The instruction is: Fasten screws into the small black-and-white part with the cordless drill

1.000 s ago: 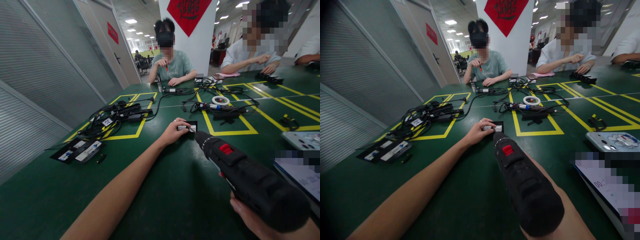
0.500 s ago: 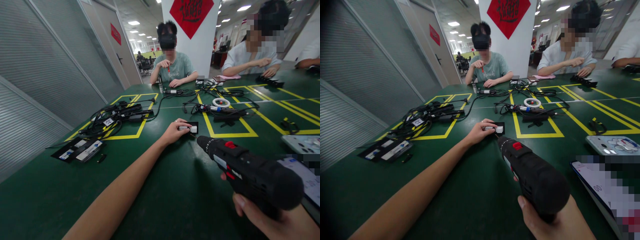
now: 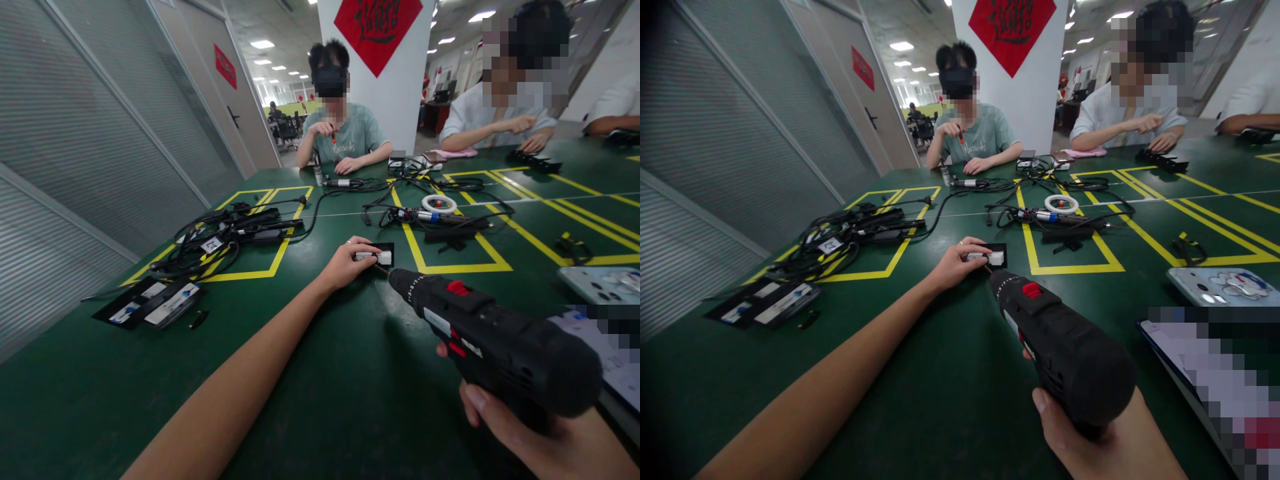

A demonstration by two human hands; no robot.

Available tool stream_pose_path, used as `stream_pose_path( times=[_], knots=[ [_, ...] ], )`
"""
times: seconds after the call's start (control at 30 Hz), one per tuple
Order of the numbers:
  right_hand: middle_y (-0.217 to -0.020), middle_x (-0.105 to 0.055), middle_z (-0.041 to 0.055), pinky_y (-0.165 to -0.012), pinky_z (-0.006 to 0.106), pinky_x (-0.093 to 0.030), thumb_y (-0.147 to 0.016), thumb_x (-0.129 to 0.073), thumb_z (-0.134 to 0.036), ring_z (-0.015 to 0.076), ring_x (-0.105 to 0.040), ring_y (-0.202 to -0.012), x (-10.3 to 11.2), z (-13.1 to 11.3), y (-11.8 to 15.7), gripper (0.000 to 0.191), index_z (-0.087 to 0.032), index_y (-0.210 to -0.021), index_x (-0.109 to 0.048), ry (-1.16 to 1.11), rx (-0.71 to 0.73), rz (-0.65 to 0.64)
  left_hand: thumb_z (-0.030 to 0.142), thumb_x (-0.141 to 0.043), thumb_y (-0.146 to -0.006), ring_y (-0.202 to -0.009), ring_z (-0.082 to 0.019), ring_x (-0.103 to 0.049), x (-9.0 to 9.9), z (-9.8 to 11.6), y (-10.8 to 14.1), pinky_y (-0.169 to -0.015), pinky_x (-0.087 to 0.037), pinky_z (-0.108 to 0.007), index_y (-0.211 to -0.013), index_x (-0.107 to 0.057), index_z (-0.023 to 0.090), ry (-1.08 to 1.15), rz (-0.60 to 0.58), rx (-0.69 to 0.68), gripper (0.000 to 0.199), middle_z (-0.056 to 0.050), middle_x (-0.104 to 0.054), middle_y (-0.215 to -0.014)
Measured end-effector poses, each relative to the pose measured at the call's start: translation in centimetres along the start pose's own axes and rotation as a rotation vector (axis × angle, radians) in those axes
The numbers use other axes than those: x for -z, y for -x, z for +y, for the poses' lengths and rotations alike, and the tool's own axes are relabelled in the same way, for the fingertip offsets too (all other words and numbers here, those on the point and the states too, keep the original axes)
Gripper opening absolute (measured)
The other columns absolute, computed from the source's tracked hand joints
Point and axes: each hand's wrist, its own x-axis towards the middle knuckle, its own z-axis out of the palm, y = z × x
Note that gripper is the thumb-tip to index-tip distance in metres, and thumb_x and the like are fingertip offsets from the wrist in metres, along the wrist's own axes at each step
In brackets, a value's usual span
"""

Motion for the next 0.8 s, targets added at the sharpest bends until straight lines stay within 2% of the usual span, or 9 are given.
stream_pose_path(
  times=[0.33, 0.5, 0.63, 0.8],
  knots=[
    [-0.062, -0.066, 0.0006, -0.08, 0.025, -0.054, -0.082, -0.05, -0.039, 0.0154, -0.067, -0.057, 0.0, 0.5, 0.3, 0.024, -0.025, -0.065, -0.061, -0.001, -0.016, -0.008, 0.031, -0.057, -0.08, -0.103, -0.019, -0.053, 0.0, -0.1, 0.0, -0.094, -0.043, -0.034, -0.101, -0.067, 0.022, 0.012, 0.0, -0.02, 0.025, -0.006, -0.054, -0.112],
    [-0.072, -0.068, 0.0028, -0.078, 0.022, -0.054, -0.083, -0.05, -0.039, 0.015, -0.068, -0.066, -0.1, 0.7, 0.1, 0.026, -0.024, -0.065, -0.062, 0.0, -0.008, -0.019, 0.032, -0.057, -0.08, -0.103, -0.019, -0.053, 0.0, -0.2, -0.1, -0.094, -0.042, -0.035, -0.102, -0.066, 0.022, 0.014, 0.003, -0.017, 0.026, -0.006, -0.054, -0.112],
    [-0.068, -0.067, 0.0026, -0.078, 0.025, -0.054, -0.083, -0.049, -0.04, 0.0164, -0.068, -0.066, -0.1, 0.7, 0.1, 0.03, -0.024, -0.059, -0.06, -0.011, -0.037, -0.032, 0.032, -0.057, -0.08, -0.101, -0.019, -0.053, 0.0, -0.1, -0.1, -0.093, -0.043, -0.034, -0.102, -0.067, 0.022, 0.009, -0.001, -0.002, 0.026, -0.006, -0.054, -0.112],
    [-0.073, -0.068, 0.0023, -0.078, 0.025, -0.055, -0.082, -0.051, -0.039, 0.0176, -0.068, -0.073, -0.1, 1.1, 0.4, 0.023, -0.025, -0.066, -0.062, -0.034, -0.064, -0.017, 0.032, -0.058, -0.079, -0.1, -0.019, -0.054, 0.1, 0.0, -0.1, -0.091, -0.044, -0.033, -0.101, -0.067, 0.022, 0.014, -0.004, 0.0, 0.026, -0.007, -0.054, -0.112]
  ],
)
